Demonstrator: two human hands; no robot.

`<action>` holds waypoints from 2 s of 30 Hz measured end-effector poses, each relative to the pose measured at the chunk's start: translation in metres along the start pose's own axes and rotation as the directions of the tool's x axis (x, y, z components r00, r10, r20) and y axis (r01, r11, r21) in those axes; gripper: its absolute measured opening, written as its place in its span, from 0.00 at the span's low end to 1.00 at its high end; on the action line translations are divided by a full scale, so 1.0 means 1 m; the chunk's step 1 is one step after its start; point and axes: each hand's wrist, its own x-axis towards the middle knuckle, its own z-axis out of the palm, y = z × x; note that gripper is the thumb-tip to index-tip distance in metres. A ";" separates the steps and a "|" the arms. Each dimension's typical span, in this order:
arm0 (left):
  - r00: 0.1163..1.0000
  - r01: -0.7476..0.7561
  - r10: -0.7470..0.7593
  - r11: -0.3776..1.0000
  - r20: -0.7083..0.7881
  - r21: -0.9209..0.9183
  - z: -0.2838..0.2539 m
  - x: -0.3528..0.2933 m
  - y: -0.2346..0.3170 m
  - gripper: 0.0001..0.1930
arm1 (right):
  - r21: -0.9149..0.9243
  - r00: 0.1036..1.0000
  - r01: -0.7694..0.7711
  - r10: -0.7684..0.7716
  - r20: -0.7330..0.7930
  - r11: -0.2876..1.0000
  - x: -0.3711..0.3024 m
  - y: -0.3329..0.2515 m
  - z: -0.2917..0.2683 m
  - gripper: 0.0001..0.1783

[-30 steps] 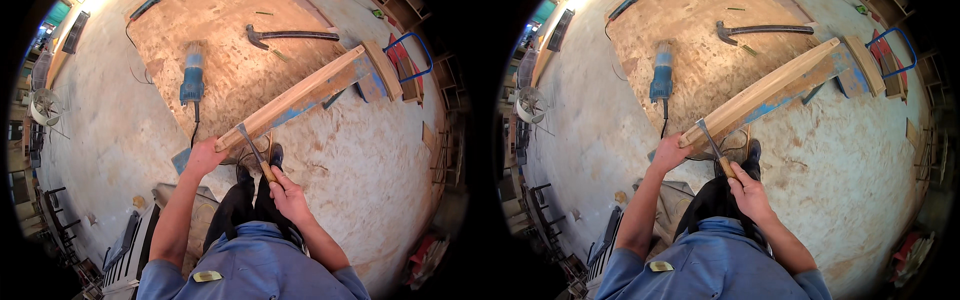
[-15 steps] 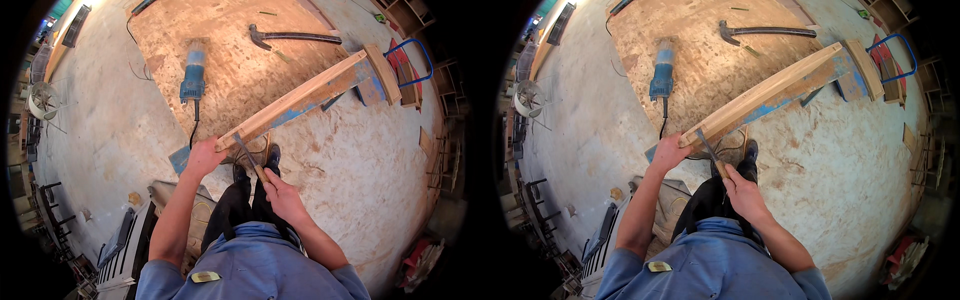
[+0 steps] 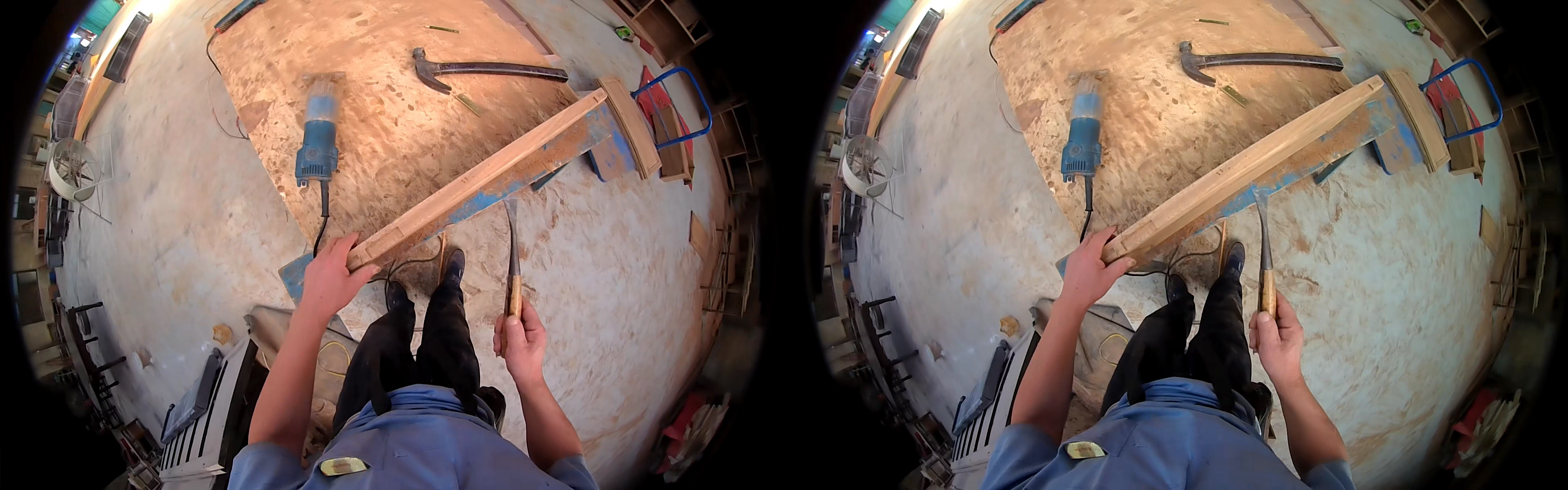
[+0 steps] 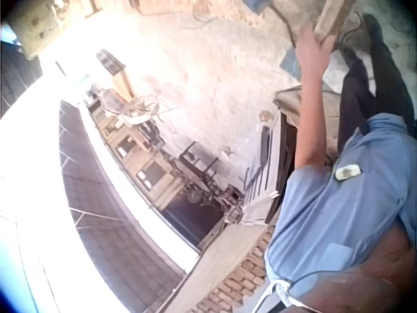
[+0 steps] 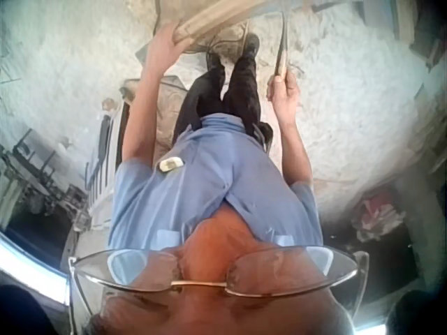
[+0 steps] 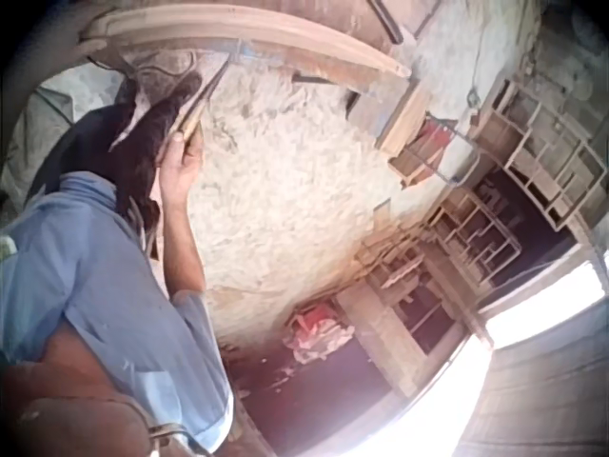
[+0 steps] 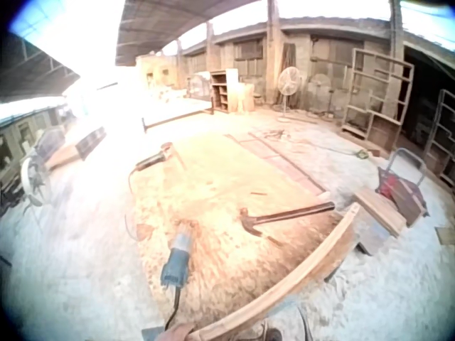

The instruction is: The person assembles a wooden frame by hammering nails into a wooden plank and using a chisel to carve a groove. The person then picks up a wooden panel and places it on the workbench.

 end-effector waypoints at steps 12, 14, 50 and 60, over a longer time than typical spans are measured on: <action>0.903 0.004 -0.054 0.993 -0.426 -0.117 0.001 -0.035 -0.022 0.29 | 0.189 0.993 0.059 -0.077 0.088 0.980 0.032 0.018 0.001 0.21; 0.873 0.027 -0.065 0.996 -0.484 -0.085 0.002 -0.039 -0.020 0.27 | 0.201 0.988 0.093 -0.115 0.105 0.975 0.046 0.014 0.000 0.23; 0.730 -0.602 0.654 0.753 -0.197 0.266 0.087 0.101 0.295 0.17 | 0.033 0.972 -0.110 0.101 0.212 0.993 0.111 -0.137 -0.170 0.24; 0.784 -0.604 0.608 0.794 -0.126 0.070 0.130 0.173 0.312 0.19 | -0.115 0.988 -0.134 0.142 0.059 0.984 0.153 -0.146 -0.194 0.25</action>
